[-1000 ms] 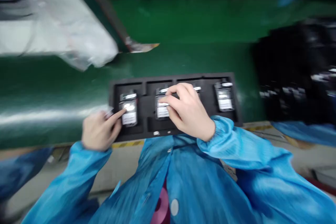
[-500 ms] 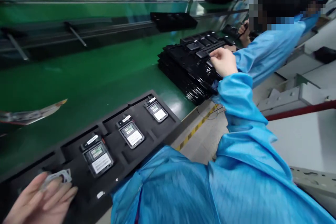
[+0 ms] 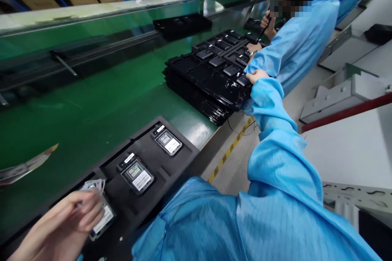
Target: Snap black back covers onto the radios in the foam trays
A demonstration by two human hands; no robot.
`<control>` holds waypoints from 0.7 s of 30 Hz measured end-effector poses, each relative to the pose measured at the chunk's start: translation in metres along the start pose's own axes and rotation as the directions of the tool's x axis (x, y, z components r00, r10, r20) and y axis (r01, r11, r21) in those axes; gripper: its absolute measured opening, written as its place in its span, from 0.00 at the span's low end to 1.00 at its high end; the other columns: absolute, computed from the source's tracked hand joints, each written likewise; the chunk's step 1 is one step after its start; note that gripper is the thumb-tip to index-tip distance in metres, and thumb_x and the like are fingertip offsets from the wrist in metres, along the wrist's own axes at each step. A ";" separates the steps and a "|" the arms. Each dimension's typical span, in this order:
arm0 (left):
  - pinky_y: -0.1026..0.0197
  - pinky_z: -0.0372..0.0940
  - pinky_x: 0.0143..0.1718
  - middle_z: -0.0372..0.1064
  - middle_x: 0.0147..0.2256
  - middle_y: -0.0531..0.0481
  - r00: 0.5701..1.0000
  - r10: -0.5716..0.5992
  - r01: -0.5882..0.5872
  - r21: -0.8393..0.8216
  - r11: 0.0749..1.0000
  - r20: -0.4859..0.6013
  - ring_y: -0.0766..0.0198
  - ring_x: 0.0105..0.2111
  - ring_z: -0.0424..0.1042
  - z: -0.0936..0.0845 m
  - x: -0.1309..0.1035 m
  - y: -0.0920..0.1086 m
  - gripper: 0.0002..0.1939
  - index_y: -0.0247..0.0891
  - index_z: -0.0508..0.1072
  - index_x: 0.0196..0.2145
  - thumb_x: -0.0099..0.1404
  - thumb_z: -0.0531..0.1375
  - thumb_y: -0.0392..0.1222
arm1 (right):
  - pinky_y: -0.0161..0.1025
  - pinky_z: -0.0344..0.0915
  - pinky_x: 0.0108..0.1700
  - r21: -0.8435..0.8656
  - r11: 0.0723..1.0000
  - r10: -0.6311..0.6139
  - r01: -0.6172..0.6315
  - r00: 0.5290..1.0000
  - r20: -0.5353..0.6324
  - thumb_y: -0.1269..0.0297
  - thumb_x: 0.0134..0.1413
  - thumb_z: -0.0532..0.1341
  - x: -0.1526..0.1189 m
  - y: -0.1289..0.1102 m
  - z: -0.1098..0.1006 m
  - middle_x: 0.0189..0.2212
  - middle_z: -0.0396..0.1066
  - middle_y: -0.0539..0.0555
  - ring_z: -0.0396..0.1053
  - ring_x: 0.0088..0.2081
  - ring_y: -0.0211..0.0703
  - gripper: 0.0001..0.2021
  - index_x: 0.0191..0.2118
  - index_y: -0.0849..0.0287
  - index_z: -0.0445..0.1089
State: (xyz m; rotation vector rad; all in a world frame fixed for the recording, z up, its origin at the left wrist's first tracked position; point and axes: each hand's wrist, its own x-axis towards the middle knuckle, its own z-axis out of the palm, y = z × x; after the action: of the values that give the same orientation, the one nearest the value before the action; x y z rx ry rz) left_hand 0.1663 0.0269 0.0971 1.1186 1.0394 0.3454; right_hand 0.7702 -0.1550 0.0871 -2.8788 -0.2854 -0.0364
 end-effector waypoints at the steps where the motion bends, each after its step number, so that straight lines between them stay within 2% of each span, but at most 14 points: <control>1: 0.56 0.55 0.24 0.53 0.25 0.49 1.000 0.008 -0.008 -0.014 1.000 0.003 0.62 0.25 0.54 0.005 0.004 0.002 0.12 0.48 0.77 0.29 0.56 0.60 0.56 | 0.47 0.66 0.53 0.002 1.000 0.017 -0.017 1.000 -0.013 0.54 0.62 0.58 0.004 -0.002 0.006 0.45 0.70 0.56 0.68 0.47 0.40 0.17 0.46 0.65 0.69; 5: 0.60 0.59 0.30 0.60 0.28 0.49 0.996 0.022 -0.021 -0.012 1.000 0.091 0.64 0.29 0.59 0.022 0.017 -0.001 0.12 0.42 0.78 0.34 0.57 0.63 0.52 | 0.53 0.60 0.59 0.031 0.994 0.104 -0.102 0.991 -0.086 0.52 0.62 0.57 0.019 -0.008 0.024 0.53 0.65 0.59 0.63 0.55 0.47 0.20 0.49 0.65 0.69; 9: 0.64 0.59 0.33 0.60 0.27 0.51 0.988 0.015 -0.006 -0.062 0.998 0.150 0.66 0.29 0.59 0.029 0.024 -0.008 0.12 0.40 0.77 0.38 0.61 0.61 0.49 | 0.52 0.62 0.58 0.102 0.984 0.158 -0.146 0.980 -0.120 0.51 0.62 0.57 0.030 -0.009 0.037 0.53 0.64 0.60 0.65 0.53 0.45 0.22 0.50 0.65 0.68; 14: 0.66 0.59 0.33 0.60 0.28 0.51 0.990 0.041 -0.029 -0.089 0.996 0.134 0.68 0.30 0.60 0.026 0.026 -0.010 0.12 0.39 0.77 0.39 0.62 0.61 0.47 | 0.49 0.64 0.55 0.112 0.987 0.134 -0.119 0.982 -0.136 0.50 0.63 0.55 0.038 -0.004 0.047 0.46 0.69 0.57 0.68 0.48 0.41 0.21 0.47 0.65 0.69; 18: 0.66 0.59 0.32 0.59 0.29 0.51 0.992 0.058 -0.048 -0.087 0.995 0.110 0.68 0.30 0.60 0.026 0.027 -0.012 0.12 0.39 0.77 0.38 0.61 0.61 0.47 | 0.52 0.61 0.57 0.098 0.986 0.154 -0.137 0.968 -0.199 0.46 0.62 0.55 0.042 -0.002 0.049 0.47 0.68 0.58 0.66 0.51 0.44 0.23 0.47 0.64 0.69; 21: 0.66 0.59 0.32 0.59 0.29 0.51 0.993 0.066 -0.058 -0.085 0.995 0.101 0.68 0.29 0.60 0.026 0.028 -0.012 0.12 0.38 0.77 0.38 0.61 0.62 0.47 | 0.48 0.61 0.53 0.101 0.988 0.138 -0.116 0.960 -0.244 0.47 0.60 0.57 0.043 -0.004 0.048 0.45 0.68 0.57 0.64 0.48 0.43 0.22 0.45 0.64 0.69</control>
State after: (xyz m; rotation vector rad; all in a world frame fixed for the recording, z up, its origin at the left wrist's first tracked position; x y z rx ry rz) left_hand 0.1992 0.0255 0.0740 1.0853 0.8927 0.3725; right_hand 0.8114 -0.1313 0.0440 -2.7608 -0.0516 -0.3525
